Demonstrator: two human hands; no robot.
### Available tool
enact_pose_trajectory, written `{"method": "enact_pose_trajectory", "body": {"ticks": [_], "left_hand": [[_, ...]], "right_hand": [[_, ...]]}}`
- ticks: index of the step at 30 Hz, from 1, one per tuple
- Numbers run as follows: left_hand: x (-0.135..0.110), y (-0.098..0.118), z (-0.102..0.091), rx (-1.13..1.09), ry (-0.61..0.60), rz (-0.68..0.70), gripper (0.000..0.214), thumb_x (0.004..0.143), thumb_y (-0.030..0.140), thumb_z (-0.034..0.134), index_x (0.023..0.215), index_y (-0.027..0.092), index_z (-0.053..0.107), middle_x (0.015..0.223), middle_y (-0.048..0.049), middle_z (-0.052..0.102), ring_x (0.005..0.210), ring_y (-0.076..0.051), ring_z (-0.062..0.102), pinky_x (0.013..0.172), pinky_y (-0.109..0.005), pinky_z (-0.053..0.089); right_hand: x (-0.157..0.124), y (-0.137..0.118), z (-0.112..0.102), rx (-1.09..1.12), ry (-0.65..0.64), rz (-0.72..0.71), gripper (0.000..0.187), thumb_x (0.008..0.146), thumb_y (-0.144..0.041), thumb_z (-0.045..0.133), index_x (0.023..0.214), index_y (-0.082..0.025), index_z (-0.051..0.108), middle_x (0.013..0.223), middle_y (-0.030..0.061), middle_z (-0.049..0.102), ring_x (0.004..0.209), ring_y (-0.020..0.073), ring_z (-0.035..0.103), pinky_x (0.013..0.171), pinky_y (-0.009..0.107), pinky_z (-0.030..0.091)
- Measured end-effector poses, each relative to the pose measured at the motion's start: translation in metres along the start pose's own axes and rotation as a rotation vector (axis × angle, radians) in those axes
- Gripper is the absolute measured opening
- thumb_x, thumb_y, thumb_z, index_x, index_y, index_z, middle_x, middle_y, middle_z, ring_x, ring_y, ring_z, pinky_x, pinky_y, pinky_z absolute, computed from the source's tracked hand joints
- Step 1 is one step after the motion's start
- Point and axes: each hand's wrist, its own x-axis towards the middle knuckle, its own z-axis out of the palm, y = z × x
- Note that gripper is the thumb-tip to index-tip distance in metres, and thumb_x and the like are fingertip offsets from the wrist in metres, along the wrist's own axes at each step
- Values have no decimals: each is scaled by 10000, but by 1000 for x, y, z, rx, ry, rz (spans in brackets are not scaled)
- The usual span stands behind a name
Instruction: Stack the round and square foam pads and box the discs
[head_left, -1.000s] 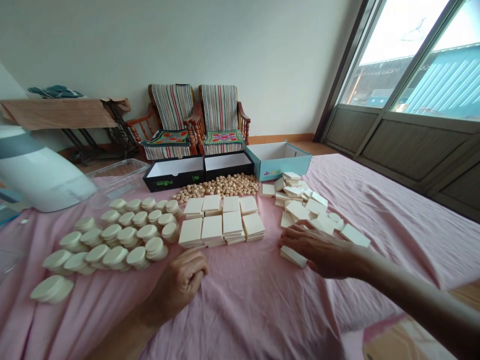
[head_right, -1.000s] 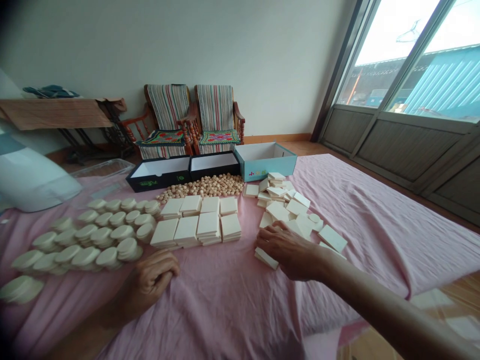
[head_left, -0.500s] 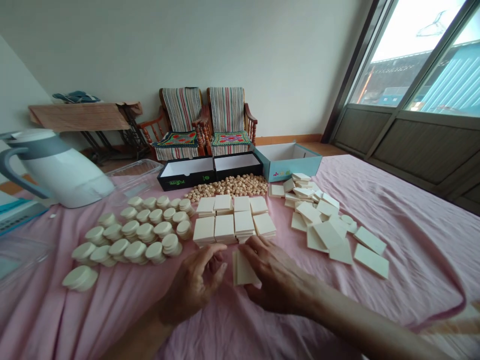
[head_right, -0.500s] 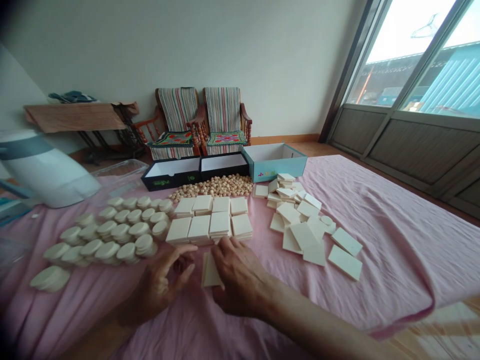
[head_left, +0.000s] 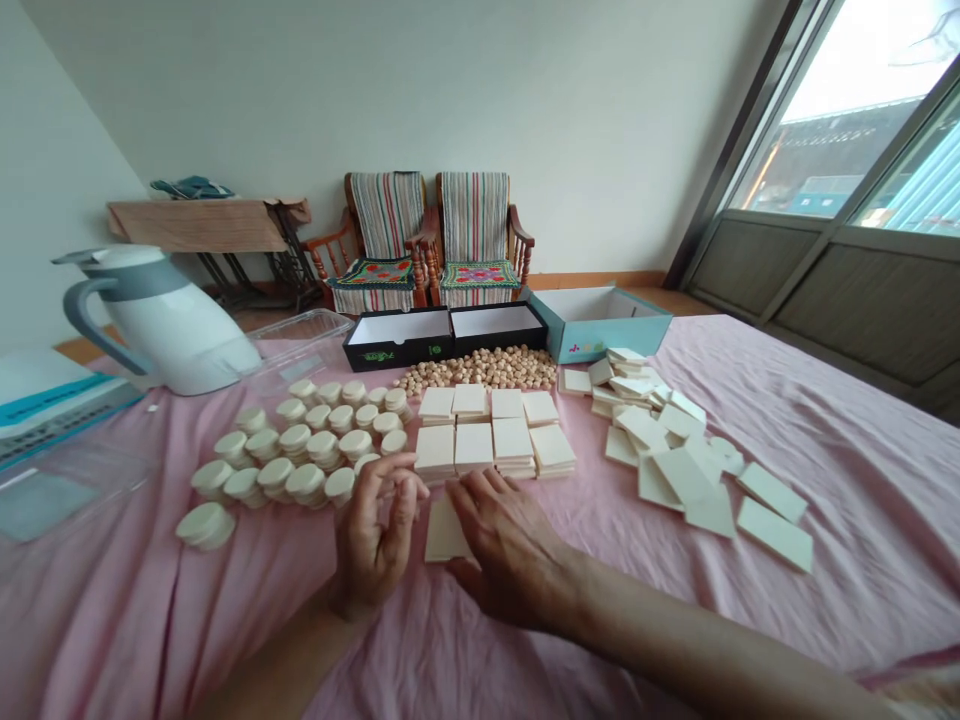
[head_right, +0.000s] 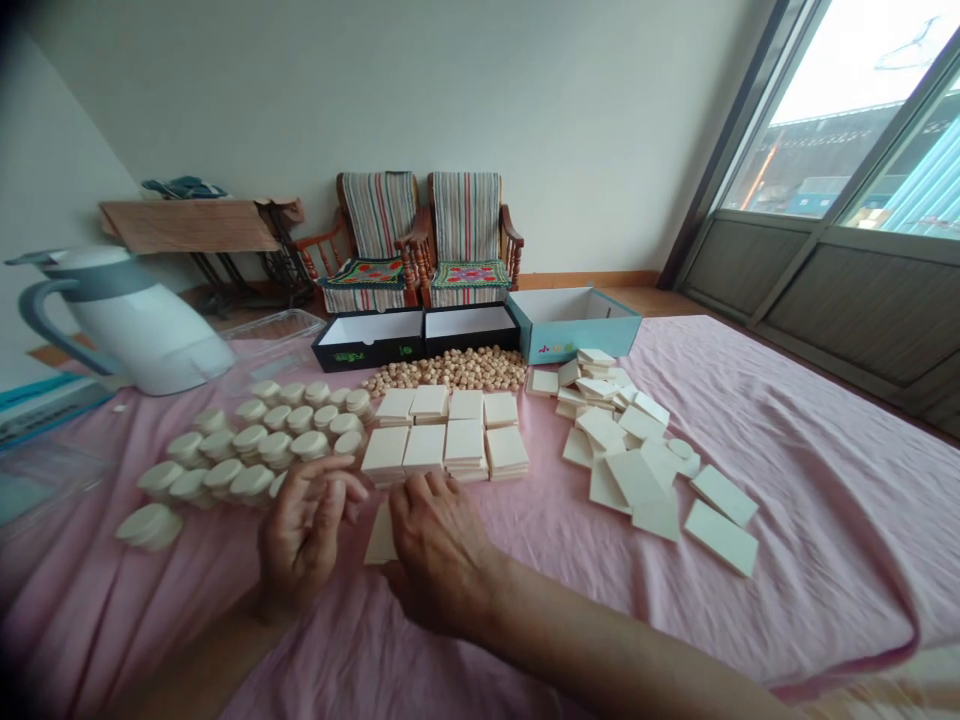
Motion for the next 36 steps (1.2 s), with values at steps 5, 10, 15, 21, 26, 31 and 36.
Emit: {"method": "enact_pose_trajectory", "body": {"ticks": [5,10,15,21,26,31,36], "left_hand": [[0,-6,1,39,-64,-25,225,945,316,437,1090,171,531,716,-13,615,630,-128,608,570,-216,485],[3,-3,5,141,-143,152,121,915,225,474,964,176,573,689,4,611,602,-116,593,584,-219,472],[10,1,5,207,-318,314,81,862,154,533,911,172,595,811,-30,625,738,-139,604,684,-248,490],[17,14,-2,331,-622,356,313,807,266,639,1104,188,576,1062,-84,628,1008,-226,576,908,-380,479],[15,25,3,495,-719,385,427,805,310,656,1194,176,540,1123,-92,618,1046,-261,544,938,-438,465],[11,20,6,521,-758,333,450,813,323,662,1226,202,530,1148,-89,600,1062,-260,543,926,-428,480],[11,20,-8,395,-723,185,478,800,325,680,1239,237,513,1183,-66,569,1098,-222,557,949,-363,486]], "right_hand": [[-14,25,-19,-24,46,99,180,857,-255,552,1012,-163,553,979,83,579,892,226,519,752,347,427],[-30,61,-20,13,116,156,105,895,-205,487,903,-166,583,888,63,588,821,177,545,692,284,402],[-38,85,-2,83,257,190,211,921,-177,411,845,-168,607,787,51,593,748,151,554,676,258,400],[-46,93,7,122,358,108,207,909,-179,428,823,-168,615,674,23,580,607,120,504,598,237,364],[-47,98,10,127,413,86,174,891,-180,468,841,-161,634,656,17,589,580,113,502,581,230,358],[-48,100,12,141,396,91,188,898,-192,464,848,-157,641,664,21,591,587,115,508,586,227,365],[-48,100,11,149,388,108,193,897,-200,467,842,-158,648,663,19,591,575,110,496,577,220,363]]}}
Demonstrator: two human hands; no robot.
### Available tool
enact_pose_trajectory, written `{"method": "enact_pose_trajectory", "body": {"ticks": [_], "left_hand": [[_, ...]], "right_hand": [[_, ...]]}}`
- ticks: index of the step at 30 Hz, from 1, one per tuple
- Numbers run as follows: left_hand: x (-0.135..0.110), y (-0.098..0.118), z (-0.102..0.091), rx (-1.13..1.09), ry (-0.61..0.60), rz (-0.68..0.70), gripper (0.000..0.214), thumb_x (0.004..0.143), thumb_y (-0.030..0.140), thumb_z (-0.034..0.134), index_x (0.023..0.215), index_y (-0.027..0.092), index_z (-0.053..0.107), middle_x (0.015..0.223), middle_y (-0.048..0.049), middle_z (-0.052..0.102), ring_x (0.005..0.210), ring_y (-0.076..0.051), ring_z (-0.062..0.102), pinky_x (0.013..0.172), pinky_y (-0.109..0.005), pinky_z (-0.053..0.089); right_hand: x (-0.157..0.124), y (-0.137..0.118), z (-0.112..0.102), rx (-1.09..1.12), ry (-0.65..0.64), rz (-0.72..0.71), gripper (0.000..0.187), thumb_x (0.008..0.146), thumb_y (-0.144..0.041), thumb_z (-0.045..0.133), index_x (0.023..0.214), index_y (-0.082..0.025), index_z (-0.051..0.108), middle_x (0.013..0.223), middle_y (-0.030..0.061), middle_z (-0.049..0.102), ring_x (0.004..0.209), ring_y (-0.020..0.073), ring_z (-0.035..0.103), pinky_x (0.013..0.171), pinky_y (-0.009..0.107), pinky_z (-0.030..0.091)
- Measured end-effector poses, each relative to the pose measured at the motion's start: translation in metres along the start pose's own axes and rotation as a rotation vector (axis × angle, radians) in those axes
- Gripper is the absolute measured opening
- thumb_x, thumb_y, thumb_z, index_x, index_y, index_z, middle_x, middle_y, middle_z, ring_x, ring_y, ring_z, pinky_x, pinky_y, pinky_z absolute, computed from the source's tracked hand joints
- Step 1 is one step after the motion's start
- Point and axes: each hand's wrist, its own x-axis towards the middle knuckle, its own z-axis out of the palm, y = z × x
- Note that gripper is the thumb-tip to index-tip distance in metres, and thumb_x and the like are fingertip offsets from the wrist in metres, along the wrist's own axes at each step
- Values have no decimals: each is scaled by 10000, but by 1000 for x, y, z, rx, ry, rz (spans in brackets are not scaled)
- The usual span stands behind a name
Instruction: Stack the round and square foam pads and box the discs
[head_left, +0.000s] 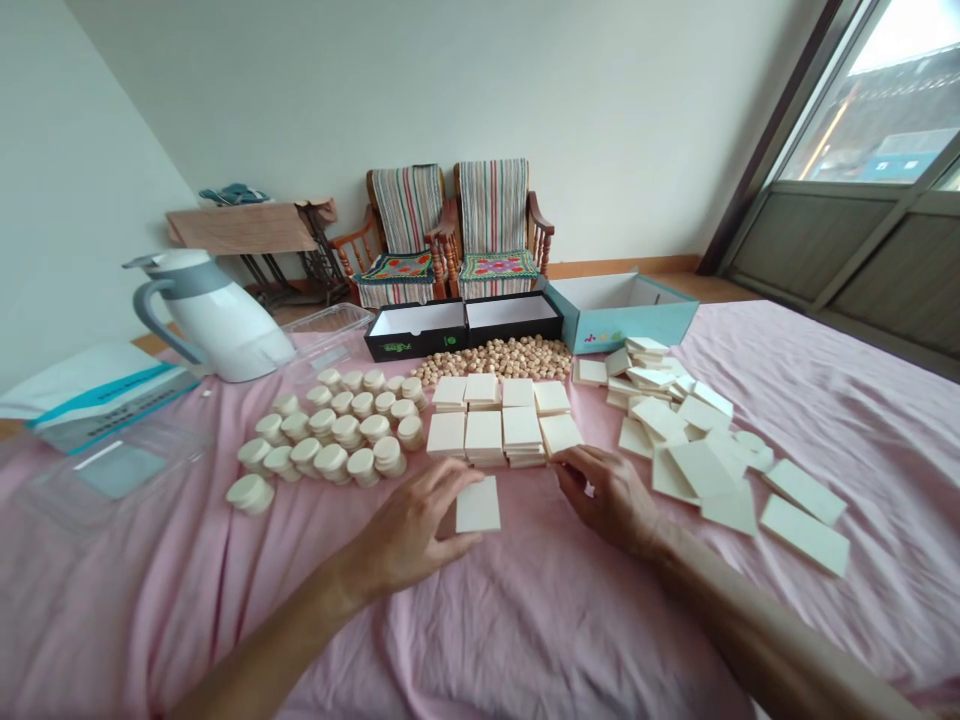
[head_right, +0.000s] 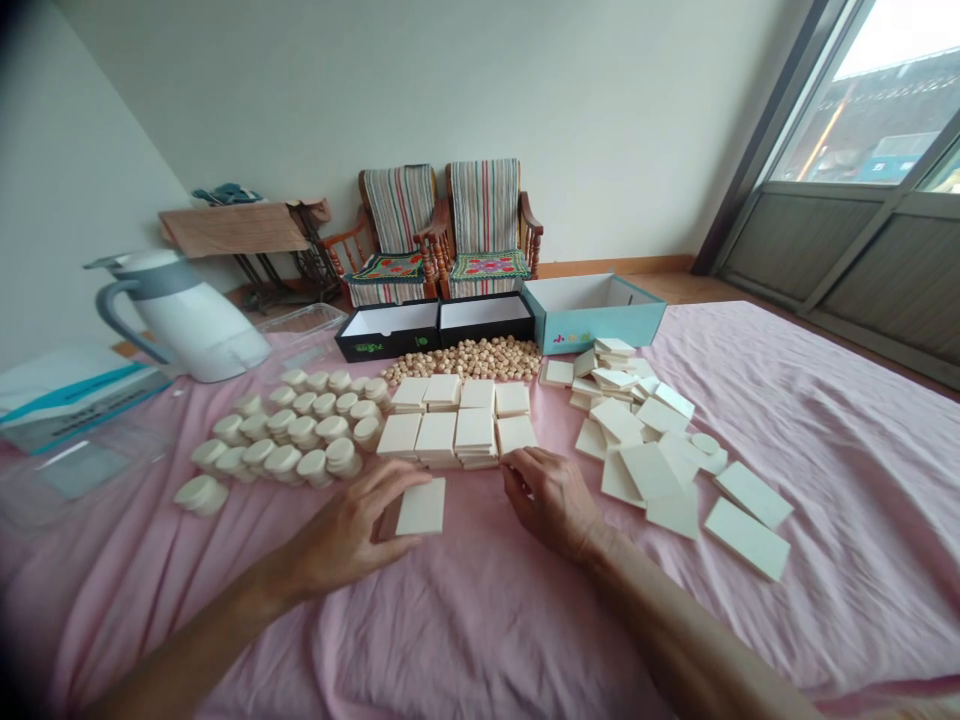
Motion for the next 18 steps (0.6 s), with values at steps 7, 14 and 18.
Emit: {"method": "enact_pose_trajectory", "body": {"ticks": [7,14,18], "left_hand": [[-16,-14,-10,-31,85,-57,447,781,311,704,1195,247,546,1166,-60,602,1084,-226,586,936,-365,503],[-20,-21,5,2,46,-34,519,799,341,694,1272,238,508,1227,-73,602,1130,-227,585,984,-392,493],[-18,-17,9,20,80,-19,494,820,344,670,1272,230,508,1222,-80,600,1136,-228,581,989,-392,499]], "right_hand": [[0,1,2,-5,-14,11,189,889,-195,470,833,-161,648,661,13,587,573,108,492,576,217,363],[-2,5,1,1,-14,40,193,894,-216,468,852,-170,651,679,18,613,583,112,510,586,220,374],[-2,6,2,-6,-39,58,186,885,-215,472,862,-173,652,686,20,625,580,115,516,577,222,377]]}}
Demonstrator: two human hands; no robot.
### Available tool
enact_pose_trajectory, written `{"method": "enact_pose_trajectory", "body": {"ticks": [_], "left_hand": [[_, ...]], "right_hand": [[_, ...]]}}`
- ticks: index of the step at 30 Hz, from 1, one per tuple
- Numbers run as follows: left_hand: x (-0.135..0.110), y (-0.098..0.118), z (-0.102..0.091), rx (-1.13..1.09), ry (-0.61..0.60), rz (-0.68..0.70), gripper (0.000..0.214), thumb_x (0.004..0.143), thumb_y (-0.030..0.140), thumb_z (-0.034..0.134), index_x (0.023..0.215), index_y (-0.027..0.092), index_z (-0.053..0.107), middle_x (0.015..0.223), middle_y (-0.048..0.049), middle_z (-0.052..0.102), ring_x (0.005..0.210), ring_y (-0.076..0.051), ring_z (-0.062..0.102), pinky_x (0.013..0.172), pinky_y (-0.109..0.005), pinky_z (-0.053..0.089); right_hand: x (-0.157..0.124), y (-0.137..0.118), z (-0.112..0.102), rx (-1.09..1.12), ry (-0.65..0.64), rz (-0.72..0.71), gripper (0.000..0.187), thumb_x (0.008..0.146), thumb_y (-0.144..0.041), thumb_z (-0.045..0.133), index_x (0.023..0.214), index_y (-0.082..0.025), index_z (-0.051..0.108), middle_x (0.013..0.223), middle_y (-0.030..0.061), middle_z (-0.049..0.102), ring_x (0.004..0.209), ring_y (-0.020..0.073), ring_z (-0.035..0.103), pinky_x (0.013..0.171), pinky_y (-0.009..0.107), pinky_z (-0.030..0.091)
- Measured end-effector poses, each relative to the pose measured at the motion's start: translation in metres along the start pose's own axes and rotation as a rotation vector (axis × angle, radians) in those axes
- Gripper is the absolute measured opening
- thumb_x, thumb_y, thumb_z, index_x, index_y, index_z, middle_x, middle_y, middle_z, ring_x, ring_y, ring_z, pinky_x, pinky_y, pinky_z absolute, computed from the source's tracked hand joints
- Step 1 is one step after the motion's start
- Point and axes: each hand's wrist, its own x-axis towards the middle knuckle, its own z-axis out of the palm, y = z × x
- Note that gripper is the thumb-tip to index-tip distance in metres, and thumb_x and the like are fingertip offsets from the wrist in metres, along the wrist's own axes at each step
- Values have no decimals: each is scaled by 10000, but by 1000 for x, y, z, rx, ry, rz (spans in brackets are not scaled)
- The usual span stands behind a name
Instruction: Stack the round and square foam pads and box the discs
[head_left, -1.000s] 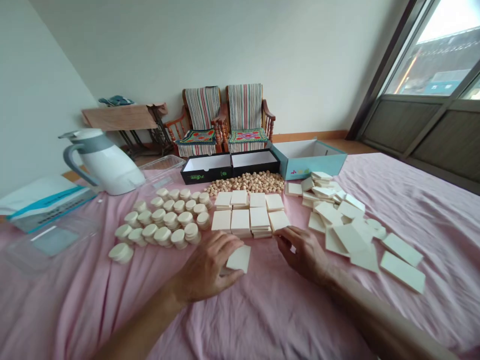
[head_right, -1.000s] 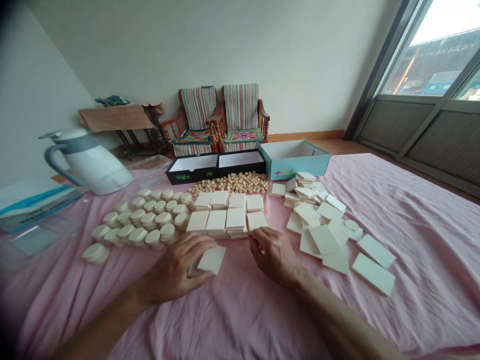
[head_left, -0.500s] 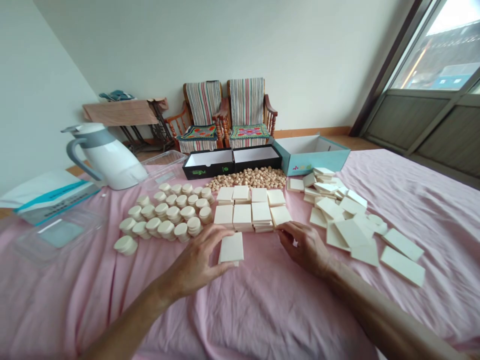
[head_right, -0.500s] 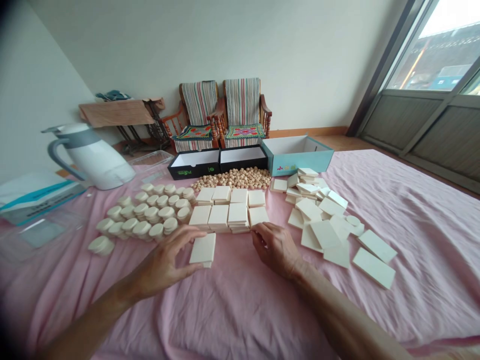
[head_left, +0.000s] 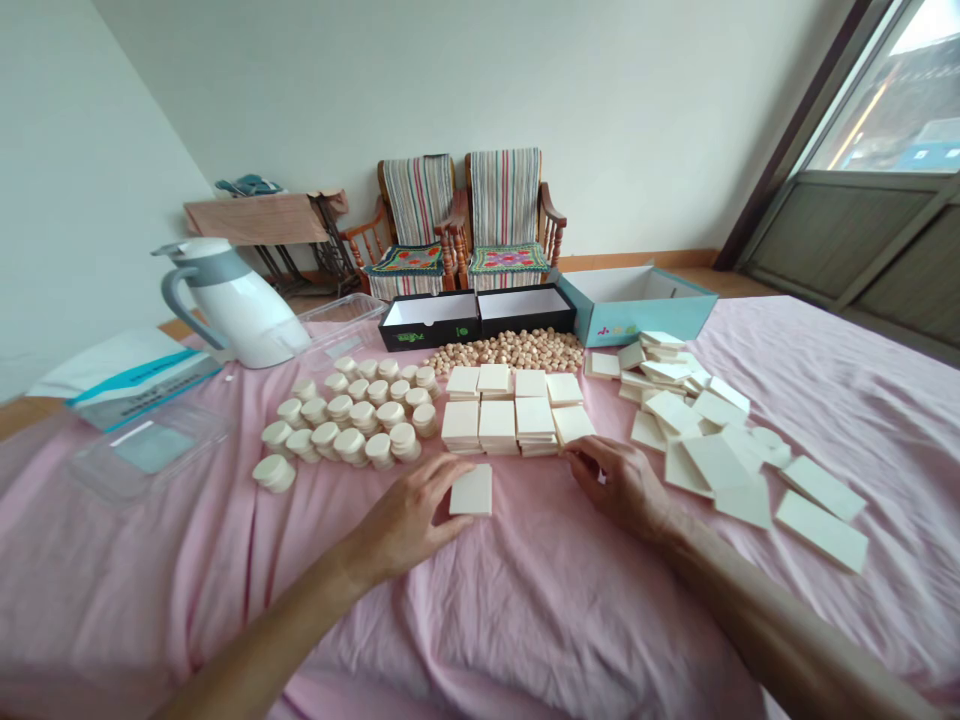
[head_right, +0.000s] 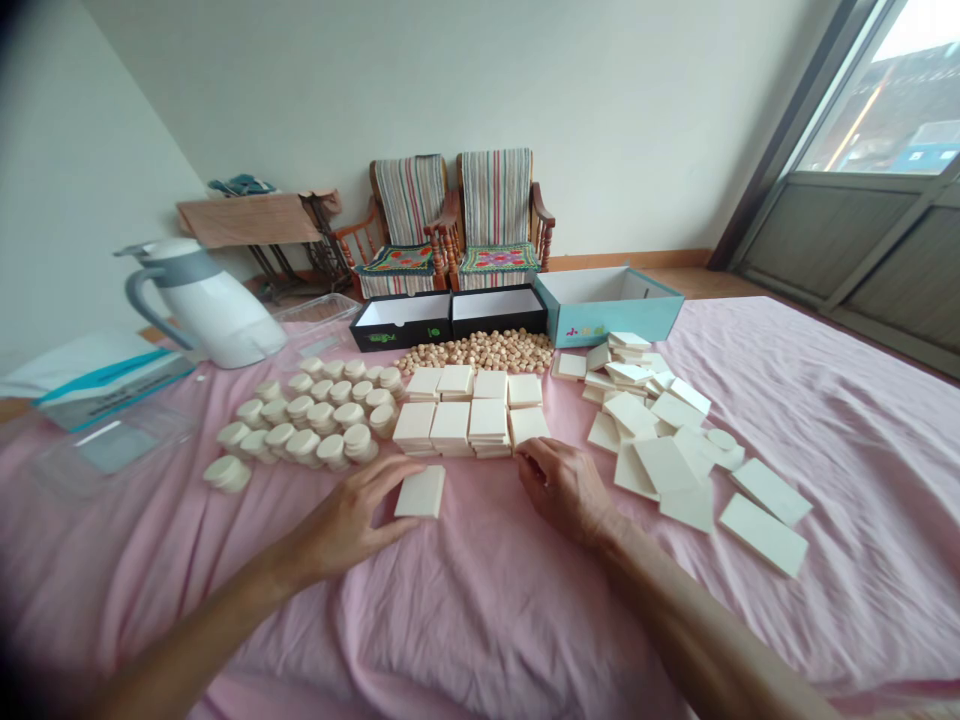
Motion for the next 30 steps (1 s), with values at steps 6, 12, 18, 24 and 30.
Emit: {"method": "enact_pose_trajectory", "body": {"ticks": [6,12,18,24,30], "left_hand": [[-1,-1,12,79,98,27,435,854,284,620,1268,219,502,1238,-83,576,1151,-231,570,999,-391,499],[-3,-7,23,130,200,67,358,889,258,561,1239,204,510,1191,-92,579,1101,-227,585,957,-373,511],[-2,-5,24,132,192,74,318,902,253,542,1213,203,502,1179,-95,568,1087,-221,580,948,-371,502],[-3,-3,22,99,185,53,349,868,240,575,1208,207,505,1180,-90,565,1104,-231,567,967,-388,493],[-2,-3,22,60,182,48,351,861,251,585,1202,214,513,1176,-88,570,1109,-237,567,968,-393,491]], "right_hand": [[1,0,2,-17,0,6,181,879,-214,474,855,-182,651,733,27,661,624,126,568,602,224,397],[3,1,4,-47,-1,18,207,886,-212,461,823,-180,655,723,32,666,623,125,578,601,222,399],[4,-1,2,-53,36,18,207,881,-221,463,833,-172,658,736,37,669,598,112,561,584,210,393],[9,7,-10,-199,126,98,200,849,-206,454,772,-184,637,669,21,630,576,121,523,581,227,361],[40,39,-48,-529,66,291,236,807,-178,460,878,-155,684,905,109,651,777,192,557,647,275,371]]}}
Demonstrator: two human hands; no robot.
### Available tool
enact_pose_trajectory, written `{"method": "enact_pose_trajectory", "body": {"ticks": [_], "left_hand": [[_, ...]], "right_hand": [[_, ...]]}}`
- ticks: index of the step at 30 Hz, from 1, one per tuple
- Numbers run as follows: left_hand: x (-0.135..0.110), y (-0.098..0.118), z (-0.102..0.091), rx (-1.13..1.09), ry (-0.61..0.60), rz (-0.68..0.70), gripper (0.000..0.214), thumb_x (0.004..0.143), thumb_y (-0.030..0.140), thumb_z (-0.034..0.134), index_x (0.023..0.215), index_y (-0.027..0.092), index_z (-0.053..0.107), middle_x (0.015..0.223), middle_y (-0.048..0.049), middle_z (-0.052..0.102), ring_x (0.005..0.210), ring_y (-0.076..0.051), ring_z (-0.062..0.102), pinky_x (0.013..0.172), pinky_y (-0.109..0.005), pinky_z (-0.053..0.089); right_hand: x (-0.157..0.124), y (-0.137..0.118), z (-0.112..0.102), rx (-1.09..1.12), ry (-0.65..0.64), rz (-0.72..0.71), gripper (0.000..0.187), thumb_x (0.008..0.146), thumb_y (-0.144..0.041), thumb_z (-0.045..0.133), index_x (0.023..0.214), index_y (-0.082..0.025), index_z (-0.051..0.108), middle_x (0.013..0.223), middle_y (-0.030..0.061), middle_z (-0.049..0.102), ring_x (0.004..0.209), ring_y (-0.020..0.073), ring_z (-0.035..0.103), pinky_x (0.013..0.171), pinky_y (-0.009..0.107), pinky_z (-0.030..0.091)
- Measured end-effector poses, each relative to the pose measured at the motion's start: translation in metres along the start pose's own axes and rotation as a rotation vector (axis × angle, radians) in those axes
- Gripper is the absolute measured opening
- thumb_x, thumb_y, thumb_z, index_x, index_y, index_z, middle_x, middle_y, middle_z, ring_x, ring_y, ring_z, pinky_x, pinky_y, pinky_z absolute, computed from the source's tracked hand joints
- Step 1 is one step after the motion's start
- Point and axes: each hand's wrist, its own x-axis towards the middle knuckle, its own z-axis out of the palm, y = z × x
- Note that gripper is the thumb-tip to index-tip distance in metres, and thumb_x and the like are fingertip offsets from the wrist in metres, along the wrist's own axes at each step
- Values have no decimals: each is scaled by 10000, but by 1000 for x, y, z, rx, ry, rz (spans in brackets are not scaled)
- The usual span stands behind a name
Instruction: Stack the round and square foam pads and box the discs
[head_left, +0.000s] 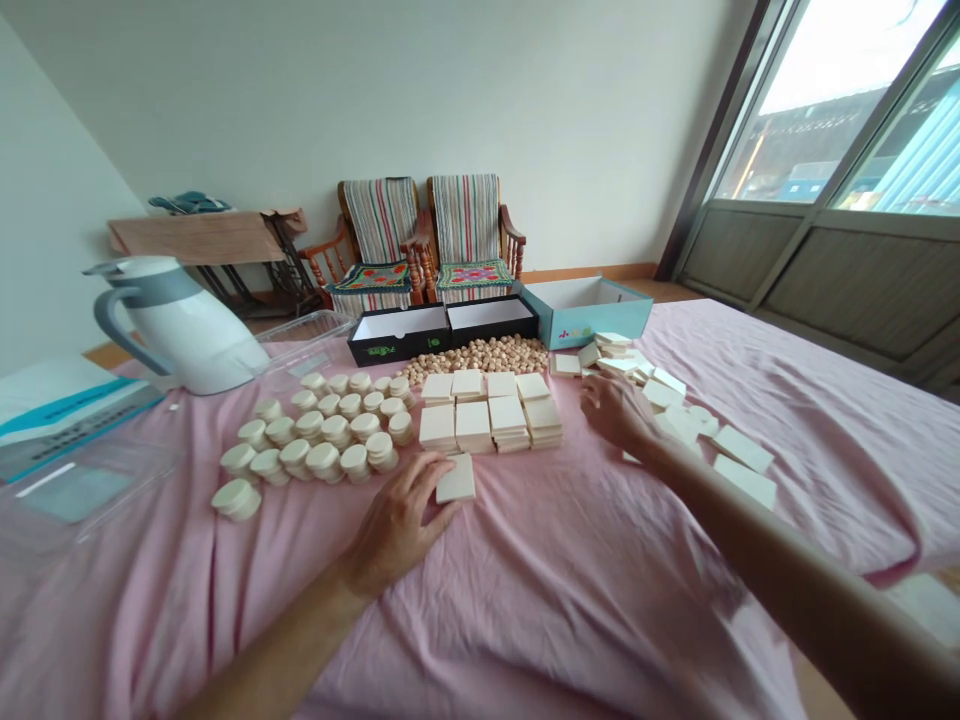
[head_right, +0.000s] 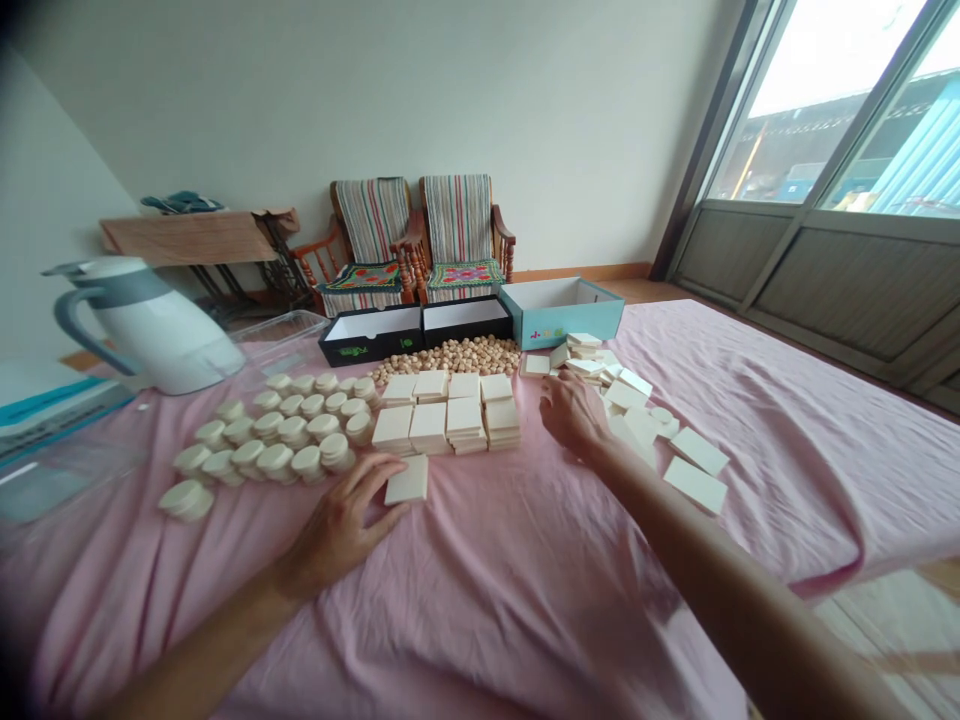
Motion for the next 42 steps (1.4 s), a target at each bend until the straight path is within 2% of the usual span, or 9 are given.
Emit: {"method": "enact_pose_trajectory", "body": {"ticks": [4,11,17,19,21,26,32,36,42], "left_hand": [[1,-1,0,-47,12,-27,378,841,228,602,1207,224,507,1160,-77,575,1104,-233,566,958,-382,493],[-1,5,-7,-79,10,-85,489,719,123,612,1175,204,455,1079,-73,565,969,-217,582,860,-361,516],[-4,2,-3,-54,38,-134,479,708,133,608,1154,196,448,977,-55,586,920,-220,585,831,-379,512],[-4,0,-1,-63,34,-125,485,722,143,604,1176,196,441,973,-56,596,922,-222,592,835,-386,509],[-4,-1,0,-82,20,-122,471,738,154,598,1180,197,441,971,-57,603,911,-219,598,833,-386,509],[-2,1,-2,-139,17,-159,445,747,176,612,1164,203,460,971,-47,614,911,-209,608,835,-376,506],[-2,-1,-4,-259,30,-198,542,720,150,637,1210,220,416,988,-41,639,924,-202,625,840,-373,518],[-3,-3,-3,-308,33,-217,593,731,109,624,1259,218,376,1006,-40,647,932,-186,632,853,-363,521],[-2,-2,-4,-299,35,-216,505,749,144,656,1198,222,439,1079,-66,634,954,-205,639,847,-367,534]], "right_hand": [[30,14,1,-191,-99,74,275,807,-185,476,939,-130,711,1020,150,645,977,265,537,758,327,391],[47,17,22,-245,-110,116,243,787,-172,508,864,-100,728,1000,228,646,997,338,522,780,425,378],[26,-3,-7,-209,176,93,288,892,-222,397,939,-131,667,993,169,640,918,272,521,769,394,344],[7,-26,-23,-112,297,-14,264,912,-237,389,933,-151,639,943,128,639,828,217,521,729,348,342],[-16,-54,-35,28,314,-182,243,921,-237,395,893,-163,625,850,96,622,767,186,510,672,309,346],[-63,-119,-33,207,144,-476,185,912,-185,448,951,-184,628,812,62,597,745,172,508,613,283,341],[-70,-153,-6,87,65,-690,136,894,-149,494,981,-167,597,852,68,578,772,198,483,637,319,355],[-67,-160,5,41,44,-699,174,886,-127,500,1042,-135,579,894,92,578,802,219,491,681,346,385],[-69,-156,13,212,-52,-576,170,903,-277,542,1016,-155,576,903,82,578,849,223,520,743,342,427]]}}
